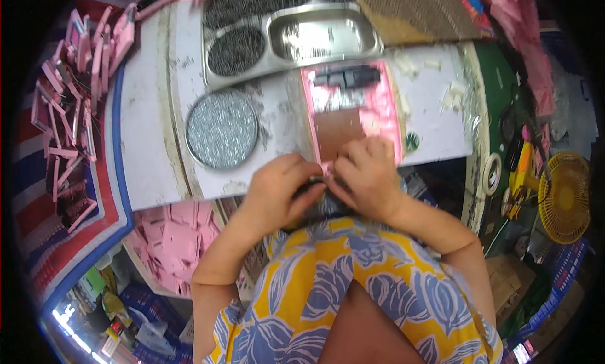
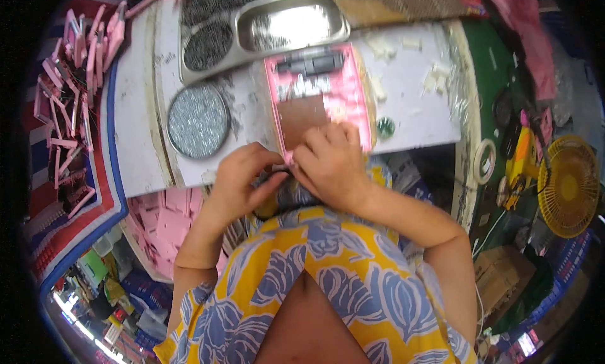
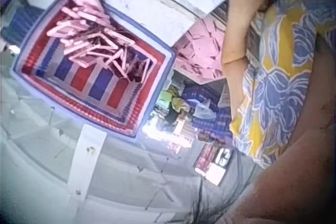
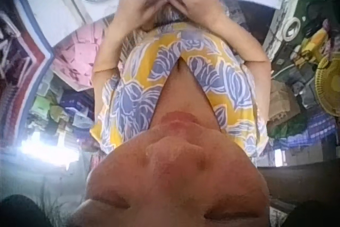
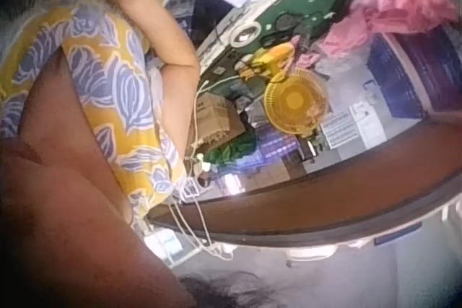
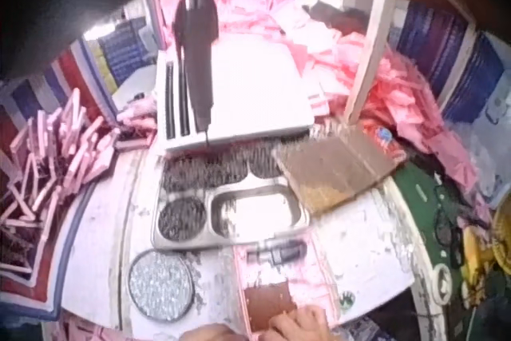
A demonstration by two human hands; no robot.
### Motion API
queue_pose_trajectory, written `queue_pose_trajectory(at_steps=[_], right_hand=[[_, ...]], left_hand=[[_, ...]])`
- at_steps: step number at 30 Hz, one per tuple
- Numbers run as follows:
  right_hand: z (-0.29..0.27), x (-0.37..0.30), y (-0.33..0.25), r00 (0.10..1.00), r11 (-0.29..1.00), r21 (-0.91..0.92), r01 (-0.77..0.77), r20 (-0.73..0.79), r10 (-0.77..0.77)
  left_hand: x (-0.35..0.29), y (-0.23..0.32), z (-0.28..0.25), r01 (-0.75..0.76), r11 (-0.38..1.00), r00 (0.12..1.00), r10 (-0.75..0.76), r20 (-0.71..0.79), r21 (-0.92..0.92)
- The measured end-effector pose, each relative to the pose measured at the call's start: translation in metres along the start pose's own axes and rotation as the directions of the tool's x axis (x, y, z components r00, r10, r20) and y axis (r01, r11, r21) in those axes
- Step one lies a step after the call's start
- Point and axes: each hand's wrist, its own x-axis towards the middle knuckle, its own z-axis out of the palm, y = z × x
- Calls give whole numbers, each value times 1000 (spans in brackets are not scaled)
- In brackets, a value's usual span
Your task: Assembling internal electronic and mechanical components into a pink plastic toy casing using tools.
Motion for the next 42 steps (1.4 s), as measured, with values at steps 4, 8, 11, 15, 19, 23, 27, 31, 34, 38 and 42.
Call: queue_pose_trajectory(at_steps=[4,8,11,15,19,23,27,31,34,38,42], right_hand=[[-53,22,33,991,966,225,128,11,-134],[-128,106,112,968,920,382,-92,-184,173],[-125,210,151,981,961,234,-146,-88,171],[-64,343,168,902,904,-25,428,-58,-429],[-42,386,134,938,914,-244,323,210,-275],[-32,395,132,882,820,-328,469,219,-417],[-27,393,140,866,790,-358,498,165,-471],[-25,386,147,864,844,-232,484,-26,-503],[-22,377,154,851,837,-260,482,-88,-518],[-20,380,134,907,870,-270,412,37,-419],[-21,387,134,880,809,-361,464,86,-467]], left_hand=[[11,-20,17,-198,974,980,199,4,113],[15,-31,12,-303,952,952,300,59,37],[21,-29,7,-303,953,949,303,84,-9],[22,-29,5,-281,959,955,282,88,-24],[21,-26,7,-257,965,963,260,72,-50],[18,-25,9,-222,973,972,226,69,-61],[21,-24,9,-233,971,969,237,76,-49],[20,-21,8,-221,975,974,220,59,5],[19,-22,8,-197,980,978,196,78,9],[15,-21,8,-185,982,981,183,70,21],[15,-21,9,-189,982,979,189,75,5]])
